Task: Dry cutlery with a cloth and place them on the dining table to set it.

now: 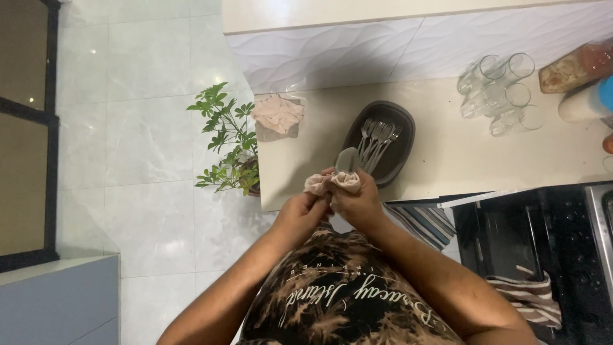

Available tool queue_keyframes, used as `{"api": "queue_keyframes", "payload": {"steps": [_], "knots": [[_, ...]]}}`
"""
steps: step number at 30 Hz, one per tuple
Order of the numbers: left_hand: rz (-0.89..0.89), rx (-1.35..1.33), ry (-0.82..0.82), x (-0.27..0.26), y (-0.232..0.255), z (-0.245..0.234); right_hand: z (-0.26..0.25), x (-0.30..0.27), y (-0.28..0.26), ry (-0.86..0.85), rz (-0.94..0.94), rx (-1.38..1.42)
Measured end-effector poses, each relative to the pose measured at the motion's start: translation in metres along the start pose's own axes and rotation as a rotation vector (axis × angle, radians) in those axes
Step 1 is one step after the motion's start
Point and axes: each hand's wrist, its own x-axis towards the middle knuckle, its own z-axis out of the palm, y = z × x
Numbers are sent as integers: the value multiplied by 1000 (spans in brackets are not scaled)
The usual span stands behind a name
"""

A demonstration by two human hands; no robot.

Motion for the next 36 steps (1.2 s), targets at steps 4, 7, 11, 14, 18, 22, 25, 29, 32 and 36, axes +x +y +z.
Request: {"api": "queue_keyframes", "payload": {"steps": [4,7,11,14,18,22,25,29,32,36], "knots": [[-78,95,103,2,7,-21,-23,21,43,-32,-108,-174],[46,-39,219,9,3,-32,-31,26,63,-178,-297,-648],[81,-39,238,16,12,-38,-22,22,45,-213,-570,-1025],[140,-120,297,17,12,-39,-21,18,33,-292,-500,-911],[197,-214,299,20,3,-35,-20,26,28,-362,-19,-376],[256,-127,394,26,6,-40,-12,10,19,-392,84,-248],[263,-173,433,27,15,-49,-22,4,36,-458,119,-272],[244,-206,448,35,-3,-40,-35,-3,44,-419,124,-320],[302,-360,436,46,-11,-31,-40,1,35,-401,124,-268],[155,-515,237,30,1,-1,-43,8,35,-287,148,-292]]}}
